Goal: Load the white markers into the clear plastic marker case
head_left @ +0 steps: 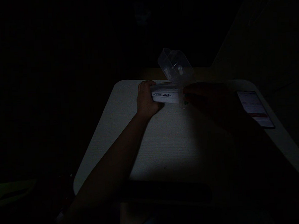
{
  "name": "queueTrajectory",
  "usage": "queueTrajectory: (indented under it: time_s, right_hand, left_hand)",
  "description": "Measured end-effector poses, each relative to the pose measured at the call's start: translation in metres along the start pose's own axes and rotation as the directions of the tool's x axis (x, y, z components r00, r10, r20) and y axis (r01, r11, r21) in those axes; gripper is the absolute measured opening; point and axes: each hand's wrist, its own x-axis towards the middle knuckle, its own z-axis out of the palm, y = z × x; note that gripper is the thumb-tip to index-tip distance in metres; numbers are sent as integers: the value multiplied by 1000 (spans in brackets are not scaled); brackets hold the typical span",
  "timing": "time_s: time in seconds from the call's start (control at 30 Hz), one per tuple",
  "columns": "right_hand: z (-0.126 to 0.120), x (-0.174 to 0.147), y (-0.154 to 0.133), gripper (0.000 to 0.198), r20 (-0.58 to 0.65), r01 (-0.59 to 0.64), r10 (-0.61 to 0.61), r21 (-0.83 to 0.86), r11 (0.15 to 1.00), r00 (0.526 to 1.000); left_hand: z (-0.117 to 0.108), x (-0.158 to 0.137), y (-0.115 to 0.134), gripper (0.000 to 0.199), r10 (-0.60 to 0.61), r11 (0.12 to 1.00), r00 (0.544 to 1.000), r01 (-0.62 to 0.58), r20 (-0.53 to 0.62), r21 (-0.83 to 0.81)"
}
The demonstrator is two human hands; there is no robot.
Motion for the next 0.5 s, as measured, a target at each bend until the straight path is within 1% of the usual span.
queueTrajectory:
  time_s: [0.13, 0.37, 0.5]
  right_hand:
    - [5, 1, 3, 26, -19, 15, -15, 23, 1000, 1000]
    - [10, 2, 9, 26, -18, 50, -49, 90, 995, 999]
    - [9, 1, 10, 28, 34, 44, -47, 107, 993, 998]
  left_hand:
    - [1, 0, -2, 61, 11, 1000, 1000, -11, -2, -2]
    - [1, -1, -3, 61, 13, 1000, 1000, -13, -5, 6]
    - [1, -1, -3, 61, 26, 1000, 1000, -26, 2, 13]
